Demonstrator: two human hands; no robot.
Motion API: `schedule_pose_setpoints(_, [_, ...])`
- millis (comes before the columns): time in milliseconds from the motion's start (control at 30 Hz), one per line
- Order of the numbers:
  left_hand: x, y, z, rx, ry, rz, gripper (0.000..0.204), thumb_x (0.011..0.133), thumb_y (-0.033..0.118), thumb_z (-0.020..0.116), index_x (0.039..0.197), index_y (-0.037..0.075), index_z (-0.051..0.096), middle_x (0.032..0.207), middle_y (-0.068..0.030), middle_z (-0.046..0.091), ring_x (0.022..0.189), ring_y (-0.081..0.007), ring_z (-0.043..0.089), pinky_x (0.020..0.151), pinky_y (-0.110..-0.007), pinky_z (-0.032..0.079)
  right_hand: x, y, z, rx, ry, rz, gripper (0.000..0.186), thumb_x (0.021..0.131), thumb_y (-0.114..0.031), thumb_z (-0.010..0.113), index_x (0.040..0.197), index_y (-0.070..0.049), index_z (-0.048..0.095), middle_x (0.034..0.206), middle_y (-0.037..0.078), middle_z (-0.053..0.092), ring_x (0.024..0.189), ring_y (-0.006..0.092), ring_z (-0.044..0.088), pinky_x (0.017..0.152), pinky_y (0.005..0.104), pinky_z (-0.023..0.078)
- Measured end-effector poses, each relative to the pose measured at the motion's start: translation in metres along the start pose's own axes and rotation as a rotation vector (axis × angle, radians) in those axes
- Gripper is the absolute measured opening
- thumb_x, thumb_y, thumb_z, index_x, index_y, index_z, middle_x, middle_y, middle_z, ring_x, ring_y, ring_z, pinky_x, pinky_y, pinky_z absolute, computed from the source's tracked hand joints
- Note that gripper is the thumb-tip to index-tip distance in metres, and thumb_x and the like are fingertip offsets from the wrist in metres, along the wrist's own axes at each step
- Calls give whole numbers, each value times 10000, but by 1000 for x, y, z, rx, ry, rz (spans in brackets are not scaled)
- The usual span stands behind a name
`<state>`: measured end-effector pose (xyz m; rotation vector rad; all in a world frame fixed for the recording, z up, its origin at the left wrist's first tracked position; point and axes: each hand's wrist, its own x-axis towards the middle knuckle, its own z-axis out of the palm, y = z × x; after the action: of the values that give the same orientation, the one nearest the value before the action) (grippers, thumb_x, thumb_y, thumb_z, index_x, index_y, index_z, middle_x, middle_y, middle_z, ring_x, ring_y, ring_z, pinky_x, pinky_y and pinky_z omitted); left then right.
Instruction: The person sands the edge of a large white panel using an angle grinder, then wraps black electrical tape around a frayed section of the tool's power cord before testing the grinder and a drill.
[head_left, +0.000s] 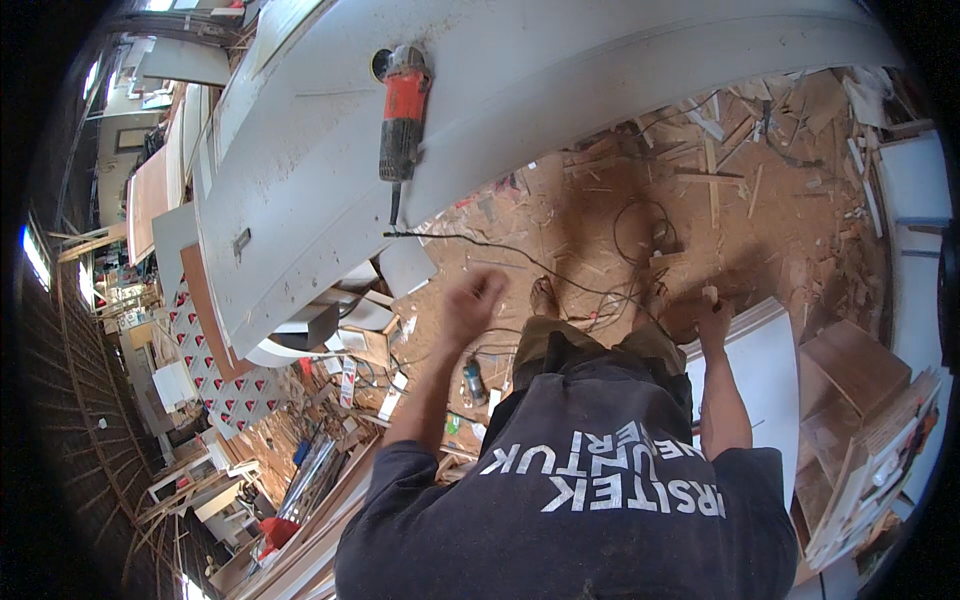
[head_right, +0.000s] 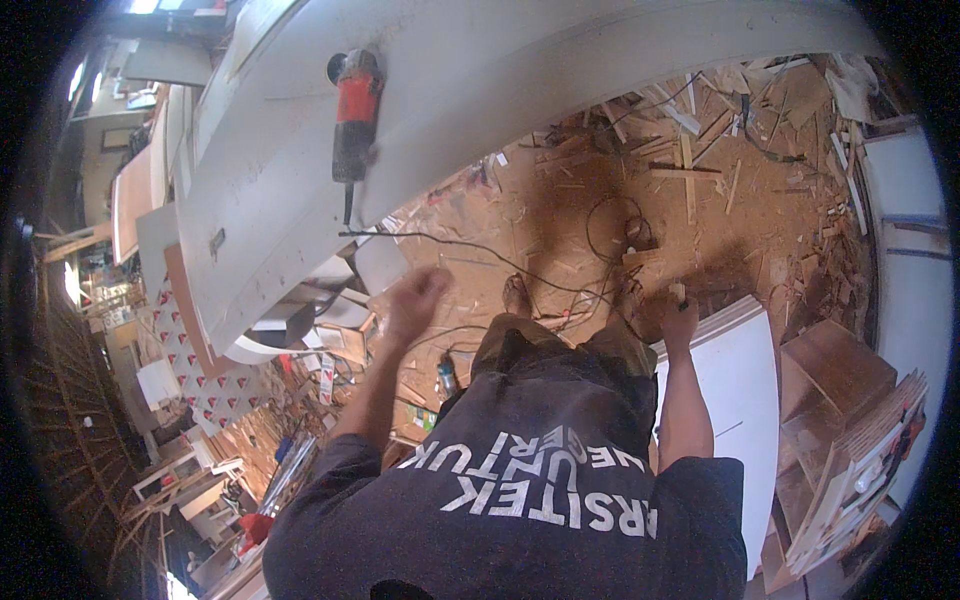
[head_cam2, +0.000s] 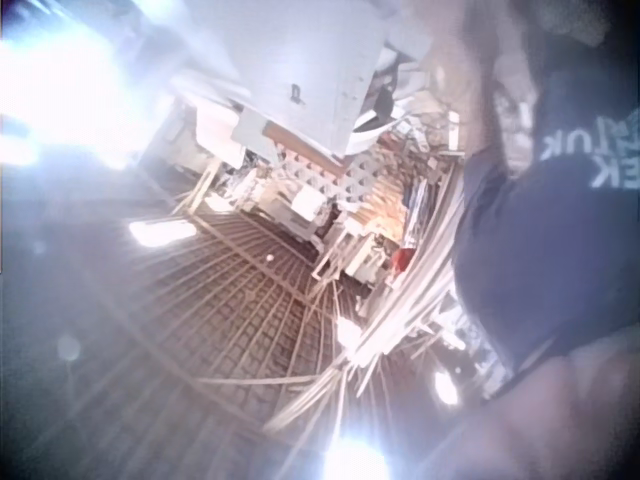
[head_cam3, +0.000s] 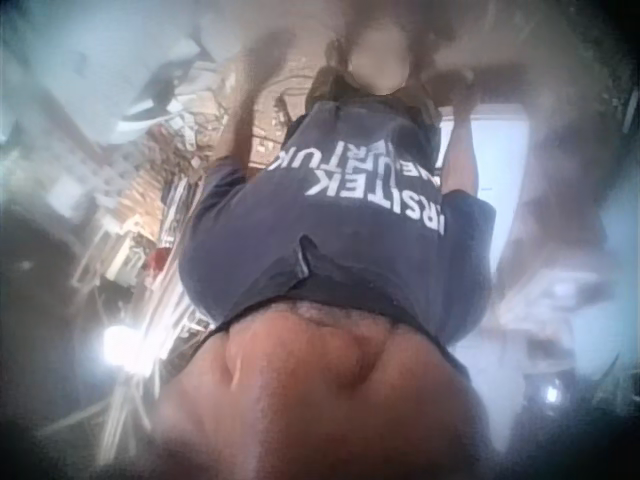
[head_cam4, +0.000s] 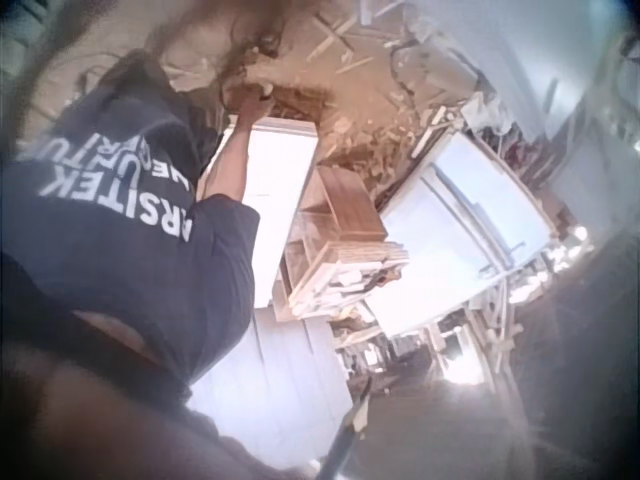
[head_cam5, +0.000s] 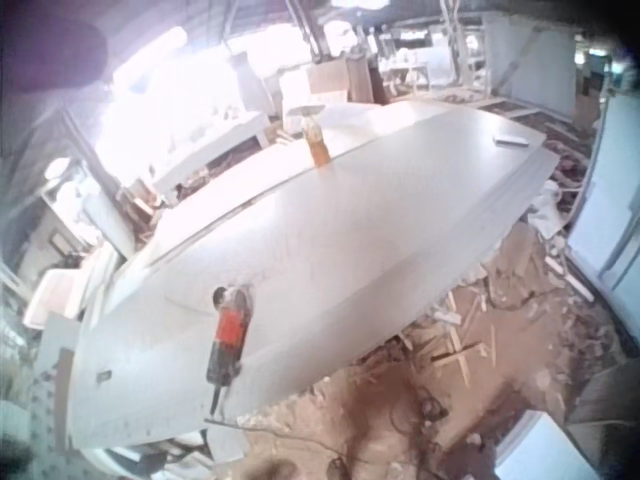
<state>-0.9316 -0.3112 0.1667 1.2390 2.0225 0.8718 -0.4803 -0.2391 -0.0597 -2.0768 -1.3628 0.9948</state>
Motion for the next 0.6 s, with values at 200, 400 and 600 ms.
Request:
schedule_pose_setpoints(200, [204, 11, -114, 378, 557, 163, 394, 909, 348, 657, 1060, -14, 698, 829, -158, 695, 766, -248, 660, 712, -372, 498, -3, 27, 16, -58, 48, 71, 438, 911, -337, 649, 1067, 70, 604, 983, 212, 644, 915, 336, 621, 802, 430, 482])
schedule_pose_setpoints(400, [267, 4, -128, 261, 11, -290, 613, 874, 522, 625, 1049, -61, 688, 899, -183, 704, 863, -278, 676, 807, -391, 492, -29, 37, 19, -138, 95, 125, 371, 925, -304, 629, 1038, 49, 604, 943, 230, 655, 887, 377, 632, 778, 457, 484])
schedule_pose_setpoints(600, [284, 54, -89, 772, 206, -284, 734, 815, 580, 639, 1166, -65, 610, 1136, -278, 659, 1094, -380, 639, 922, -455, 492, -51, 32, 1, -101, 94, 234, 409, 906, -331, 655, 1058, 46, 607, 955, 242, 673, 900, 417, 645, 785, 492, 492])
